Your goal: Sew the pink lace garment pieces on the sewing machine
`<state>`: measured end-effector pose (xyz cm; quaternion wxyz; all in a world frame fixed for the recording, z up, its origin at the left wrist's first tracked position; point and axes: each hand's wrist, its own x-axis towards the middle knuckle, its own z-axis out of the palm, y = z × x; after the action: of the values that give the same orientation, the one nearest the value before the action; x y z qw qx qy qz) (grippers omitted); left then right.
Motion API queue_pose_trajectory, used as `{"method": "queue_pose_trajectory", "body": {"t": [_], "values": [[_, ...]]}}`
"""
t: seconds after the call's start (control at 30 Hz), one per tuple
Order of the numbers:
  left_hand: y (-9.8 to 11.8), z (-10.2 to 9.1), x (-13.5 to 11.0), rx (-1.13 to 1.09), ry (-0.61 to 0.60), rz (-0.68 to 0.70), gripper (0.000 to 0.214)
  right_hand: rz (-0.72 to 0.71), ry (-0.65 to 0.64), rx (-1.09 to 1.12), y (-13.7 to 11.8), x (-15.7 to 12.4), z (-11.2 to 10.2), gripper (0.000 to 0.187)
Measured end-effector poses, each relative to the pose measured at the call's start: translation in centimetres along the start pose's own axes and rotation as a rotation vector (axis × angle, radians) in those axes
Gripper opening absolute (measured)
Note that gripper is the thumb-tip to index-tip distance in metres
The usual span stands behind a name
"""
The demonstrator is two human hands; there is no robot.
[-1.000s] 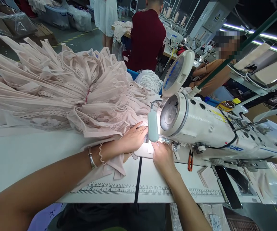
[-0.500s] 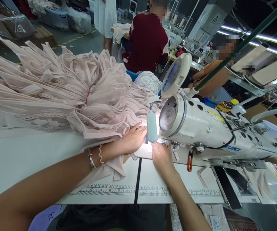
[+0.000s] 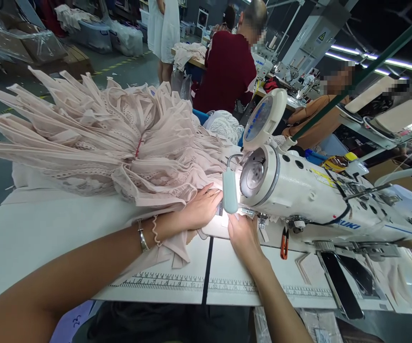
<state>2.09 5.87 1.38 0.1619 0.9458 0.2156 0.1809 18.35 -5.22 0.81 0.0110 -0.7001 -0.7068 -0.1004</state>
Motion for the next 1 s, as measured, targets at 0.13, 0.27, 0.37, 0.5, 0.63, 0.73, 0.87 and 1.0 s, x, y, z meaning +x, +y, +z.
{"method": "queue_pose_trajectory", "body": {"t": [0.13, 0.27, 0.37, 0.5, 0.63, 0.73, 0.87, 1.0], "values": [[0.1, -0.2, 0.2, 0.106, -0.002, -0.037, 0.023, 0.039, 0.046, 0.004, -0.3, -0.1, 0.1, 0.034], [0.2, -0.2, 0.0, 0.275, 0.007, -0.154, 0.026, 0.091, -0.055, -0.009, -0.2, 0.2, -0.4, 0.038], [1.3, -0.5, -0.7, 0.511, 0.015, -0.179, 0.026, 0.121, -0.128, -0.034, 0.1, 0.6, -0.5, 0.039], [4.4, -1.9, -2.3, 0.556, -0.096, -0.034, 0.015, 0.143, -0.05, -0.017, 0.4, 0.5, -0.3, 0.036], [6.2, -4.3, -5.5, 0.414, 0.041, 0.476, 0.022, 0.017, 0.121, 0.347, -1.1, -0.4, -0.9, 0.03], [5.0, -5.2, -8.2, 0.386, 0.255, 0.522, 0.024, -0.167, 0.077, 0.693, -4.6, -0.8, -1.5, 0.029], [2.2, -4.9, -10.4, 0.502, 0.363, 0.358, 0.026, -0.223, 0.008, 0.695, -9.1, -1.3, -1.5, 0.043], [1.8, -4.7, -11.2, 0.691, 0.168, -0.018, 0.03, -0.205, -0.074, 0.727, -7.9, -2.8, -1.9, 0.015]]}}
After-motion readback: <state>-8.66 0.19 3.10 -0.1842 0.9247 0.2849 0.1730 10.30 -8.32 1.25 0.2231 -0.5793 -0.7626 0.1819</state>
